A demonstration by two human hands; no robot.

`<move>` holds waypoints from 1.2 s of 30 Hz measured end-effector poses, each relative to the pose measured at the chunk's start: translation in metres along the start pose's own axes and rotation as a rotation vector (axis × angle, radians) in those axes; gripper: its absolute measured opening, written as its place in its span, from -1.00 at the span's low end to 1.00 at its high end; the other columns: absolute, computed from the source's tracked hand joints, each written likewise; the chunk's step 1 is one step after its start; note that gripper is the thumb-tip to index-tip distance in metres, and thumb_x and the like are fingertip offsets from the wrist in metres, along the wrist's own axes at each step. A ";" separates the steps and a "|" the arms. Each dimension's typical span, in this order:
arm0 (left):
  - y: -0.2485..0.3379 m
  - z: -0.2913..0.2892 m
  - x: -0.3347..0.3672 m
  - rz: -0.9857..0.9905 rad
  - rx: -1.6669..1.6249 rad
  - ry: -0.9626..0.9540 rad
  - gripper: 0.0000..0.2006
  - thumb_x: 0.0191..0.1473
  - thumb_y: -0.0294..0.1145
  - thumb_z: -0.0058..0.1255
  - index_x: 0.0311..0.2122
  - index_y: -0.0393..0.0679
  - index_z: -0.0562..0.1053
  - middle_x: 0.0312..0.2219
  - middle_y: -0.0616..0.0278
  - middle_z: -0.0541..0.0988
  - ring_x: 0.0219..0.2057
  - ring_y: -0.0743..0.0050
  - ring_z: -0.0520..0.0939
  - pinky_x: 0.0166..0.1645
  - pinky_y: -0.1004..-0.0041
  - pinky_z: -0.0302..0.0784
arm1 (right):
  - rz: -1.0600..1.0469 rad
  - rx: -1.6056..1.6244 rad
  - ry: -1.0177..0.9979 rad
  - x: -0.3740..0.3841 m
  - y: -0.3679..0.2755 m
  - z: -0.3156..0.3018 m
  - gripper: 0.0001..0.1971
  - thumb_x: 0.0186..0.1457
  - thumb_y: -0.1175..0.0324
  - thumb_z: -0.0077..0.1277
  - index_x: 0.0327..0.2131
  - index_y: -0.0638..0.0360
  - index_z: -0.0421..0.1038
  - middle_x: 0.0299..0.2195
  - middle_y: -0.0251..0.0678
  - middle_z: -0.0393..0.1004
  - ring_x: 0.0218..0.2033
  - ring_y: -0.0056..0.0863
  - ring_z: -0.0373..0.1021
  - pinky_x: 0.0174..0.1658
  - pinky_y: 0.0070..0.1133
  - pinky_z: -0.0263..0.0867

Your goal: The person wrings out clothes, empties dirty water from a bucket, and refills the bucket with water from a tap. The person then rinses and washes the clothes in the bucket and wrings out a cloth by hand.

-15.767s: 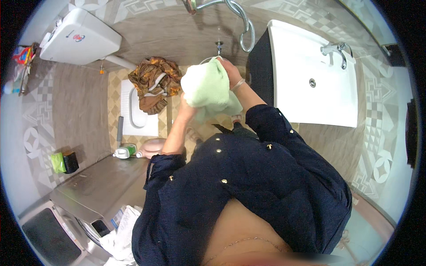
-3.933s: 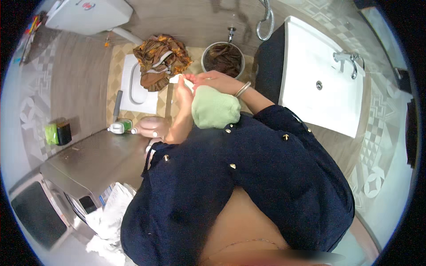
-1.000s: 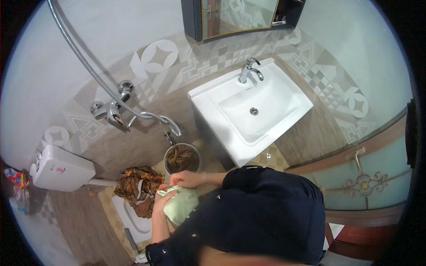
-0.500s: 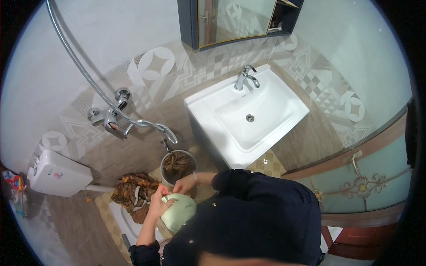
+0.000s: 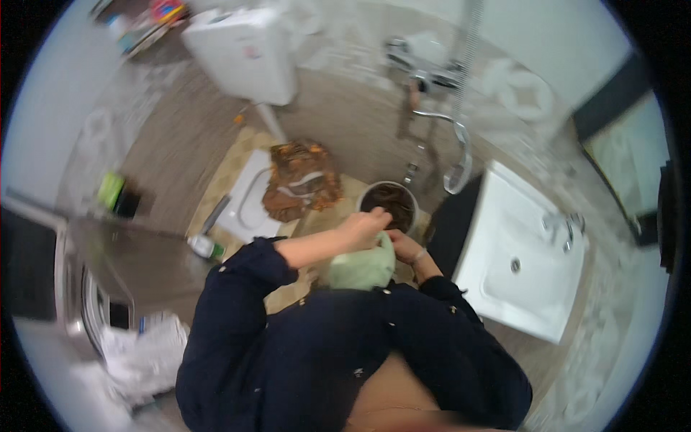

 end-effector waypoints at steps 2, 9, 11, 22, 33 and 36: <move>-0.026 0.024 -0.002 -0.052 -0.240 0.196 -0.70 -0.28 -0.42 0.03 -0.36 -0.20 0.25 -0.36 0.01 0.33 -0.34 -0.04 0.43 -0.31 0.17 0.34 | 0.051 -0.029 -0.047 0.004 -0.006 0.004 -0.75 -0.12 0.45 0.01 -0.28 0.26 0.41 -0.30 -0.36 0.42 -0.27 -0.61 0.32 -0.21 -0.63 0.23; -0.033 0.017 -0.012 -0.129 -0.300 0.227 -0.70 -0.43 -0.42 0.09 -0.48 -0.20 0.30 -0.48 0.03 0.37 -0.38 0.00 0.40 -0.32 0.29 0.30 | -0.435 -0.505 0.354 0.016 -0.002 -0.009 -0.94 -0.13 0.50 -0.02 -0.49 0.26 0.37 -0.48 -0.40 0.36 -0.39 -0.62 0.26 -0.29 -0.67 0.20; -0.024 0.009 -0.015 0.002 -0.339 0.317 -0.72 -0.45 -0.43 0.08 -0.50 -0.20 0.32 -0.52 0.03 0.38 -0.39 0.02 0.41 -0.32 0.28 0.30 | -0.306 -0.319 0.137 0.019 -0.009 -0.010 -0.90 -0.08 0.53 -0.06 -0.41 0.25 0.37 -0.36 -0.39 0.36 -0.32 -0.63 0.26 -0.25 -0.67 0.20; -0.011 0.006 -0.026 -0.058 -0.252 0.198 -0.73 -0.36 -0.51 0.03 -0.43 -0.26 0.29 -0.40 0.06 0.32 -0.30 0.02 0.42 -0.33 0.22 0.32 | -0.061 -0.281 -0.037 0.017 -0.015 -0.006 -0.76 -0.10 0.46 -0.02 -0.28 0.25 0.33 -0.32 -0.41 0.40 -0.31 -0.57 0.31 -0.22 -0.64 0.21; -0.023 0.017 -0.026 -0.004 -0.345 0.363 -0.71 -0.45 -0.46 0.09 -0.56 -0.17 0.21 -0.52 0.12 0.29 -0.43 0.12 0.36 -0.39 0.30 0.25 | -0.434 -1.032 0.152 0.004 -0.067 0.033 -0.71 -0.13 0.46 -0.09 -0.23 0.25 0.27 -0.35 -0.03 0.37 -0.31 -0.03 0.31 -0.26 -0.42 0.24; -0.022 0.018 -0.029 -0.041 -0.365 0.371 -0.69 -0.49 -0.41 0.12 -0.58 -0.16 0.22 -0.55 0.11 0.32 -0.44 0.09 0.37 -0.40 0.28 0.25 | -0.290 -0.966 0.040 0.001 -0.052 0.025 -0.71 -0.08 0.37 -0.10 -0.24 0.23 0.20 -0.31 0.01 0.31 -0.22 -0.05 0.25 -0.21 -0.40 0.17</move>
Point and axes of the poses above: each hand's wrist, its own x-axis towards the middle knuckle, its own z-axis out of the palm, y = z × x, the point moved 2 cm from there along x, towards the middle knuckle
